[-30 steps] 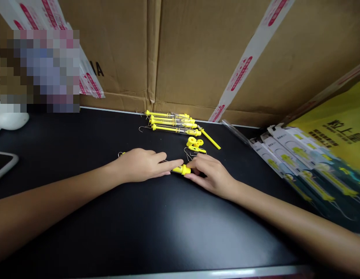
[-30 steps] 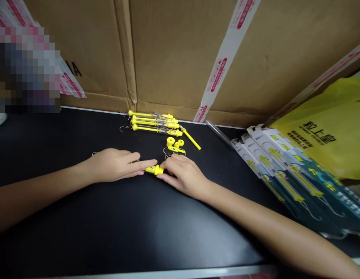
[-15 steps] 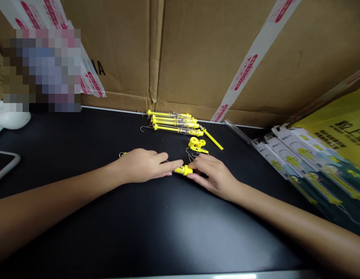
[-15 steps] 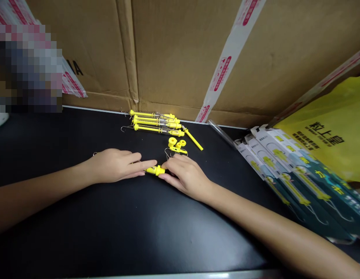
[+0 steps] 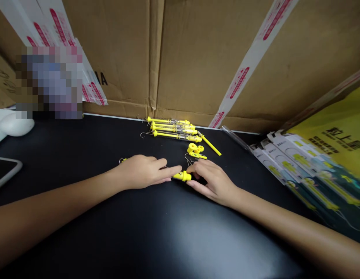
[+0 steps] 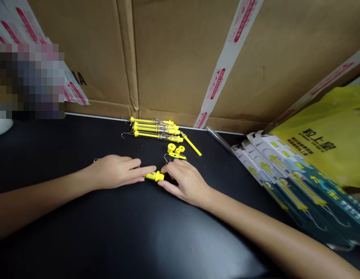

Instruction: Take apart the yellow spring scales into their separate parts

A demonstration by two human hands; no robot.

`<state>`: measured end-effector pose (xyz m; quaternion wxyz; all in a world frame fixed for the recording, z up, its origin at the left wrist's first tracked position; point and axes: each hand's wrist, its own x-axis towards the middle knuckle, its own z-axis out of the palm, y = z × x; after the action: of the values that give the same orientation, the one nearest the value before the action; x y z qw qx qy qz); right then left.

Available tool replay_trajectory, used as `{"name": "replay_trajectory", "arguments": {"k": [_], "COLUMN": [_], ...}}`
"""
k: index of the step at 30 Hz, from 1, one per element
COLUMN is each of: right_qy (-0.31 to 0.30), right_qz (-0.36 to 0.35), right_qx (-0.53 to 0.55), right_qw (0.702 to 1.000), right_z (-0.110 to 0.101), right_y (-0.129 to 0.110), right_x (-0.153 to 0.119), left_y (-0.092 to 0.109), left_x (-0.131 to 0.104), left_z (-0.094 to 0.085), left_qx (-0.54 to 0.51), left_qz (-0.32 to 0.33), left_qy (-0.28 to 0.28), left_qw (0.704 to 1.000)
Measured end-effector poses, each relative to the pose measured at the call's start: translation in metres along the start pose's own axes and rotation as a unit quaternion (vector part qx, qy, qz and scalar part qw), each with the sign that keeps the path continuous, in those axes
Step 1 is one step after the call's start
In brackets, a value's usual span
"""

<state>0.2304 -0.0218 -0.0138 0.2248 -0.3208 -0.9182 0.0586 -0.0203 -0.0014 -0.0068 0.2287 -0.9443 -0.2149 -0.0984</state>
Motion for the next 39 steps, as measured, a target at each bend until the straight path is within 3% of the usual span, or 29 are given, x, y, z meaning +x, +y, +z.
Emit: {"name": "replay_trajectory", "arguments": {"k": [14,21,28,39], "right_qy": [0.024,-0.009,0.02,-0.006], "right_qz": [-0.017,-0.017,-0.024,-0.018], "right_qx": [0.013,0.0,0.008,-0.008], "right_qw": [0.999,1.0,0.999,1.0], "right_z": [0.002,-0.0001,0.0022,0.001], "right_y": [-0.0008,0.0008,0.0003,0.0004], "right_x": [0.0003,0.0007,-0.0003,0.0014], "left_y": [0.0007,0.0014,0.0011,0.0011], "left_x": [0.0006,0.0,-0.0004,-0.0005], "left_z": [-0.0028,0.0003,0.0014,0.0034], "left_qx": [-0.024,-0.029,-0.028,-0.032], "left_qz": [-0.015,-0.027,-0.021,-0.027], "left_qy": [-0.024,-0.011,-0.001,-0.001], "left_qw": [0.999,0.999,0.999,0.999]}}
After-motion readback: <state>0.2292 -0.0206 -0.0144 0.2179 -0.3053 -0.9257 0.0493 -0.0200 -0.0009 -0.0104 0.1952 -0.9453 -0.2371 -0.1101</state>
